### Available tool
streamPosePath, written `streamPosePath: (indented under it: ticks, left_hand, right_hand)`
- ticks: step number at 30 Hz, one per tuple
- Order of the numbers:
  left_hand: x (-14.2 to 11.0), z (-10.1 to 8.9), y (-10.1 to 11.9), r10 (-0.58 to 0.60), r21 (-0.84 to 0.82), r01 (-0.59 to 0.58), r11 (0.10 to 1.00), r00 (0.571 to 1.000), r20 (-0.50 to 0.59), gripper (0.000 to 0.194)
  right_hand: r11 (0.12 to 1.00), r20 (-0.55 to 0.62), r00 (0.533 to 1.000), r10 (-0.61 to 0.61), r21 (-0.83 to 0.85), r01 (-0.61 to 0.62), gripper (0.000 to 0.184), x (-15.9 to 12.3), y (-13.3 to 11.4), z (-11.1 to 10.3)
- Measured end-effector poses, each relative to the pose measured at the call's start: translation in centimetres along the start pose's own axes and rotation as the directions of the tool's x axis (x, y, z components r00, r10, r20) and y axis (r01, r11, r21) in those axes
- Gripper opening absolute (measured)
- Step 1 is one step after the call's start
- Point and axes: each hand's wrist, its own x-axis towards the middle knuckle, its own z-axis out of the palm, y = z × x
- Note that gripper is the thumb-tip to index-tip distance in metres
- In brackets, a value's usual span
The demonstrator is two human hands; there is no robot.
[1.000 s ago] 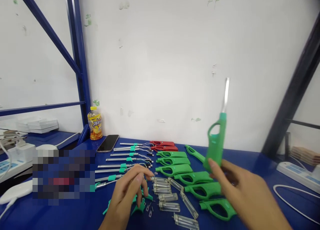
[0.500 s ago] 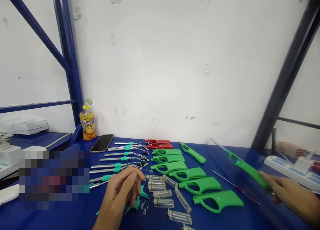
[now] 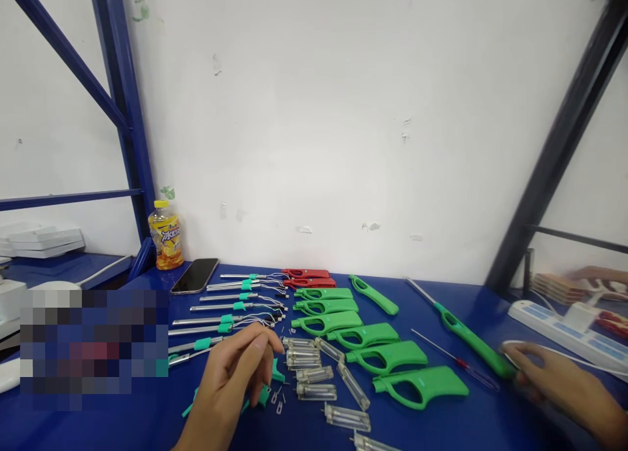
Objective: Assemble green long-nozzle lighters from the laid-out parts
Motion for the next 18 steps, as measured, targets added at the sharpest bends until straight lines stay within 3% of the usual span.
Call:
streamPosePath:
  ticks: [3,5,9,11,15,18]
  left_hand:
    - [-0.1,0.0,0.2,-0.005,0.004,0.005,1.000,1.000,0.012,0.054]
    - [-0.1,0.0,0.4,-0.011,0.010,0.011,1.000,1.000,0.015,0.053]
    - [-0.2,-0.1,0.5,-0.015,0.022,0.015,1.000,1.000,0.006,0.050]
    - [-0.1,-0.1,0.4,-0.011,0.029,0.011,1.000,1.000,0.017,0.051]
    - [0.0,-0.2,0.4,0.005,0.064,-0.008,0.998,0.999,0.047,0.054]
    - [-0.1,-0.1,0.5,-0.012,0.078,0.009,0.997,0.999,0.031,0.052]
  right_hand:
    - [0.999,0.195,0.981,-0.007,0.045,-0.002,0.042,1.1,-2.4,-1.6]
    - [0.997,0.308,0.950,-0.048,0.074,0.027,0.046,1.1,-4.4,-1.6]
    - [0.974,0.525,0.826,-0.206,0.189,0.123,0.050,-0.8,-7.9,-0.3]
    - [0.974,0.591,0.778,-0.213,0.191,0.122,0.053,-1.8,-8.4,0.0]
    - [0.992,0.655,0.746,-0.121,0.110,0.065,0.067,-2.3,-7.7,-0.3]
    - [0.995,0.693,0.714,-0.099,0.088,0.053,0.064,-1.9,-7.2,-0.5]
